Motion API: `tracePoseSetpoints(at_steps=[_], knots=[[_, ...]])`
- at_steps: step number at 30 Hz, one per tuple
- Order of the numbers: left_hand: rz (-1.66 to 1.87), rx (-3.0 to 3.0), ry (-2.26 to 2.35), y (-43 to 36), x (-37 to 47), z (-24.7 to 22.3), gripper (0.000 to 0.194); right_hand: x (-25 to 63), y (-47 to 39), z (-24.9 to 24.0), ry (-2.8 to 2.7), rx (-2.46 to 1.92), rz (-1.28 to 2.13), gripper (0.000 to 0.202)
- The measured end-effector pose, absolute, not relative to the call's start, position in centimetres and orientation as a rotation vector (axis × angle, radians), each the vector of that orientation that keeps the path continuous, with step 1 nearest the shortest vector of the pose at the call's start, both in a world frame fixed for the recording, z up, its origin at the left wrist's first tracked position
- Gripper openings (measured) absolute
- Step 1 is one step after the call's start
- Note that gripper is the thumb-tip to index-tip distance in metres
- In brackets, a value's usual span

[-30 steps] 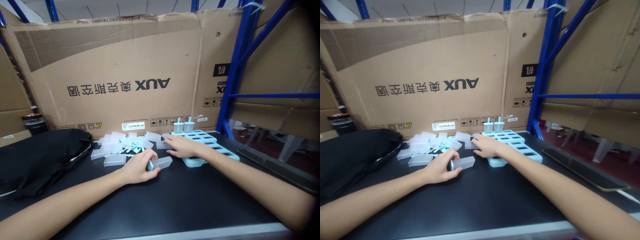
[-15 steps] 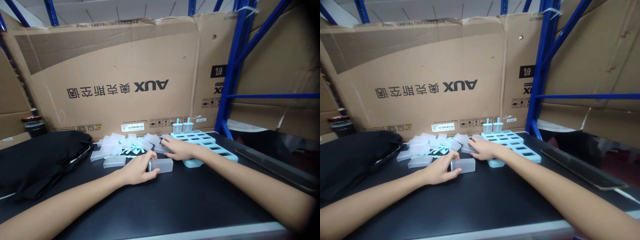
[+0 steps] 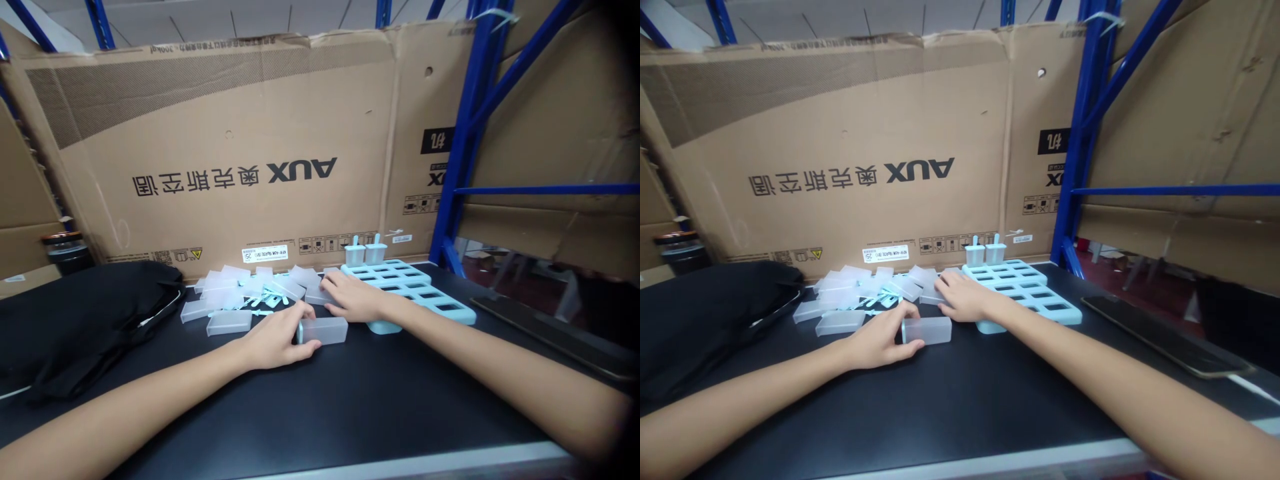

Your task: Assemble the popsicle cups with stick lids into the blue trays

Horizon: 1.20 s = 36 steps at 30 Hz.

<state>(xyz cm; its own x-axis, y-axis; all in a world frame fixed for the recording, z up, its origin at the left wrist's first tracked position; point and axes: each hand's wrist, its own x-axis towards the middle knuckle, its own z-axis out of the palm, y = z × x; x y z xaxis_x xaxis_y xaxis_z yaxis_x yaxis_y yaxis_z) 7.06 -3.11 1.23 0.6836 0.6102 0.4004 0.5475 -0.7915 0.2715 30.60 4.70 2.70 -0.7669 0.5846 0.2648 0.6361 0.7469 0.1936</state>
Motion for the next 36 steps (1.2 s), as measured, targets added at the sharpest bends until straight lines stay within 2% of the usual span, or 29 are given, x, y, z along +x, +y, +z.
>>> tracePoseSetpoints(at_steps=[3, 7, 10, 13, 17, 24, 27, 30, 36], knots=[[0.863, 2.985, 0.631, -3.3, 7.1, 1.2, 0.024, 30.1, 4.2, 2.9, -2.668, -0.931, -0.562, 0.032], [1.087, 3.240, 0.136, -4.7, 7.7, 1.6, 0.035, 28.6, 3.0, 3.8, -2.655, -0.794, -0.573, 0.030], [1.195, 3.210, -0.038, -6.2, 8.5, 1.9, 0.034, 26.9, 2.6, 3.9, -2.710, -0.569, -0.642, 0.034], [1.214, 3.185, -0.084, -7.0, 9.2, 1.9, 0.032, 25.0, 3.4, 3.5, -2.752, -0.354, -0.835, 0.035], [1.274, 3.119, -0.067, -6.7, 9.5, 1.8, 0.032, 22.5, 5.7, 3.2, -2.744, -0.275, -1.073, 0.018], [1.127, 2.802, 0.166, -5.7, 9.0, 1.6, 0.033, 20.6, 8.1, 3.2, -2.744, -0.258, -1.099, 0.020], [1.037, 2.621, 0.349, -5.7, 8.7, 1.7, 0.029, 20.6, 7.9, 3.4, -2.748, -0.271, -1.021, 0.017], [0.876, 2.445, 0.647, -5.5, 8.5, 1.9, 0.026, 21.0, 7.3, 4.5, -2.703, -0.271, -0.802, 0.014], [0.684, 2.335, 0.870, -4.6, 8.6, 2.1, 0.034, 23.7, 4.3, 8.9, -2.372, -0.380, 0.095, 0.009]])
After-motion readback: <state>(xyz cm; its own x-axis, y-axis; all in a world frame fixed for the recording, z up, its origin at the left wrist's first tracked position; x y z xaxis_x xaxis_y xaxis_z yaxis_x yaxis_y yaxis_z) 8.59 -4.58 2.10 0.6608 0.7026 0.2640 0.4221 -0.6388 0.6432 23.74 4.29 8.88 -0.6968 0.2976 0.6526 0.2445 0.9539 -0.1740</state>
